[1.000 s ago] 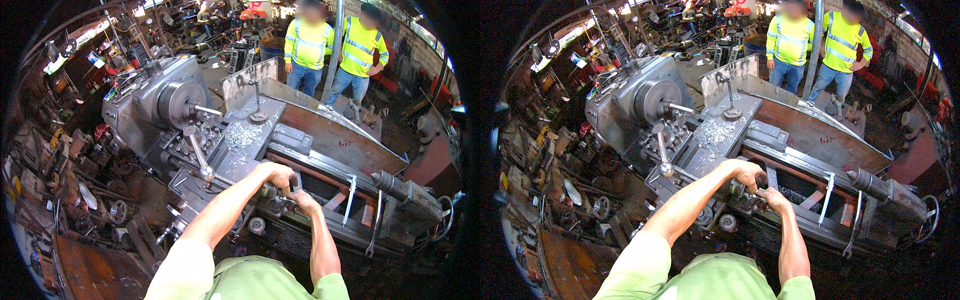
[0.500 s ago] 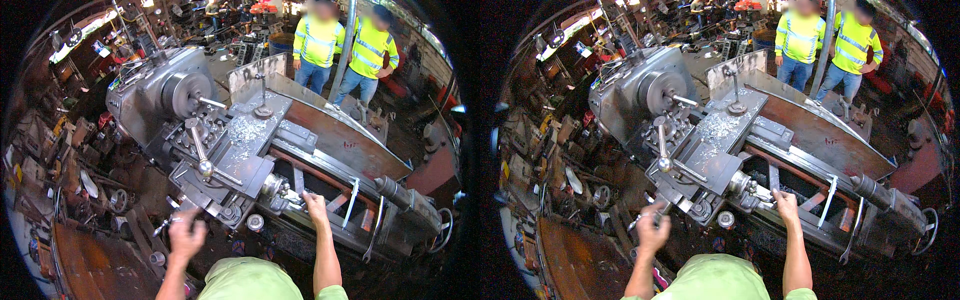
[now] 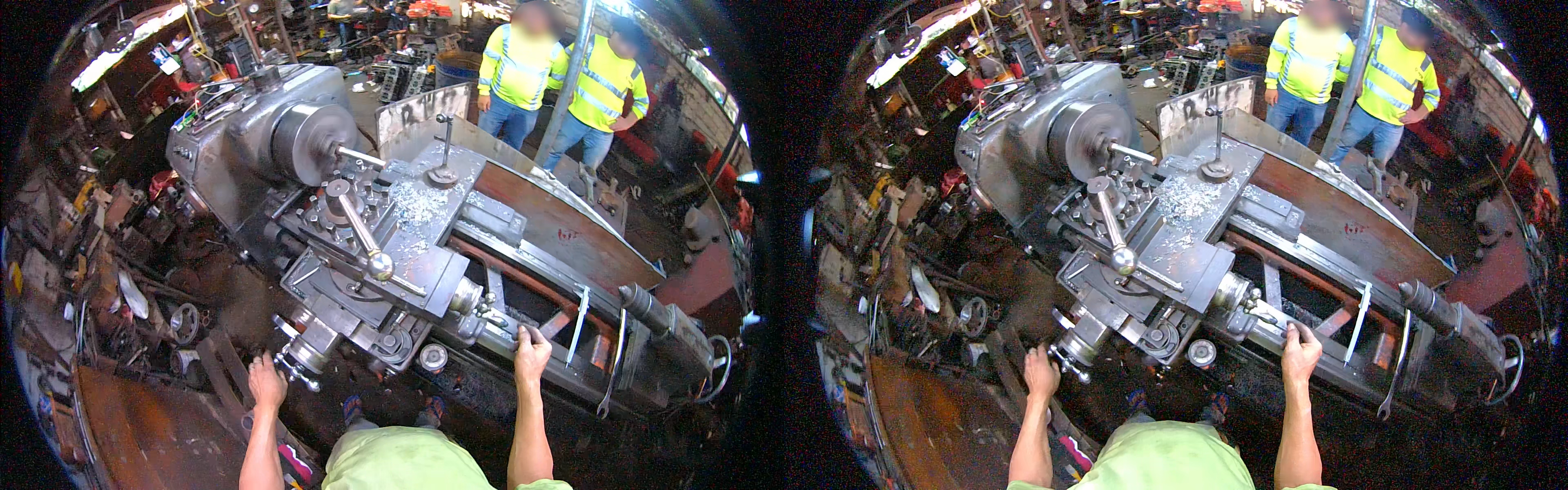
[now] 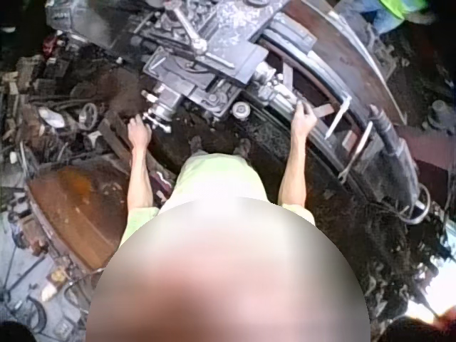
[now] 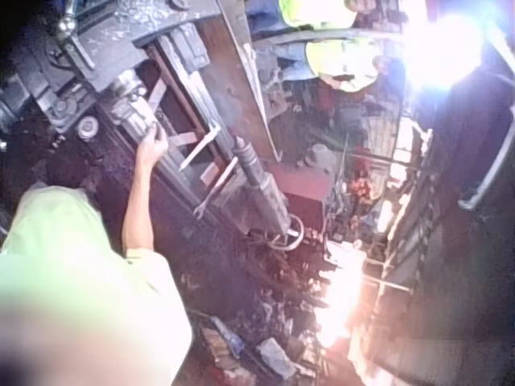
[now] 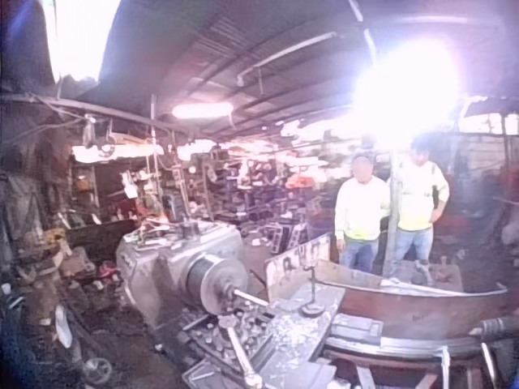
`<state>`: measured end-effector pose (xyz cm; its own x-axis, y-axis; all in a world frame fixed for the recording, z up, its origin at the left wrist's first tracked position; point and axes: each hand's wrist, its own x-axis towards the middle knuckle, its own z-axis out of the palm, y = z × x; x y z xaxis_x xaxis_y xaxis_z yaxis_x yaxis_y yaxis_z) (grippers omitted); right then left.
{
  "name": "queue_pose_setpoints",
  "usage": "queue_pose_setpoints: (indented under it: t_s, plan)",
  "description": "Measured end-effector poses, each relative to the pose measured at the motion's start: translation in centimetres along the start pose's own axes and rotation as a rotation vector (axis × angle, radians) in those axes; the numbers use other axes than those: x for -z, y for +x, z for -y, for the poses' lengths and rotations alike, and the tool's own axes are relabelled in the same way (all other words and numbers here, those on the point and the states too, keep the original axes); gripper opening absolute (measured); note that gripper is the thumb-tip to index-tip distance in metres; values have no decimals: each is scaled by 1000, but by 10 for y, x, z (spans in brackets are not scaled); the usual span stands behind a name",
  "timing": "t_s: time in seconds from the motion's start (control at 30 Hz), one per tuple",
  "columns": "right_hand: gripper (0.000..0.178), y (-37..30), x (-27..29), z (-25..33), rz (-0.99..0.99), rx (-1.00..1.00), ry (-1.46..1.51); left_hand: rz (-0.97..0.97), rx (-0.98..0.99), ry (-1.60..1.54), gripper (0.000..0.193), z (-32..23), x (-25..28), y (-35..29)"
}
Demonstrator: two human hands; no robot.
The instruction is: The person operates a metal lathe, adjusting the tool post and carriage, then uses a file to smooth the rotating workpiece. They repeatedly measure the workpiece with a caliper and continue filing while the lathe runs.
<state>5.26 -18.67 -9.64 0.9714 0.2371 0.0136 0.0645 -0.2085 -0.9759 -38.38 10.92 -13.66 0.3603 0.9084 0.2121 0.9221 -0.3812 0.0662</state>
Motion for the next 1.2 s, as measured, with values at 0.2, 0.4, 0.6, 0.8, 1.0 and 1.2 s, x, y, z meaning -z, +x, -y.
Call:
queue_pose_setpoints:
  t_s: [0.2,0.4,0.6,0.8,1.0,1.2]
  plan:
    - [24,-86,-20,-33,-248,-62,-220,820,-149,-657,28,-1,-14,-19]
    - [37,-159,-53,-56,-220,-115,-669,1029,-71,-427,27,29,39,67]
    - [59,-161,-66,-60,-118,-243,-867,1621,182,-1279,21,-4,32,24]
    - [51,-124,-66,-49,72,-355,-938,917,-265,-653,22,27,4,58]
    - [50,-107,-76,-47,127,-461,-1020,1453,55,-1014,21,10,38,39]
    - [52,-111,-85,-58,280,-560,-1025,542,-644,-523,19,17,2,49]
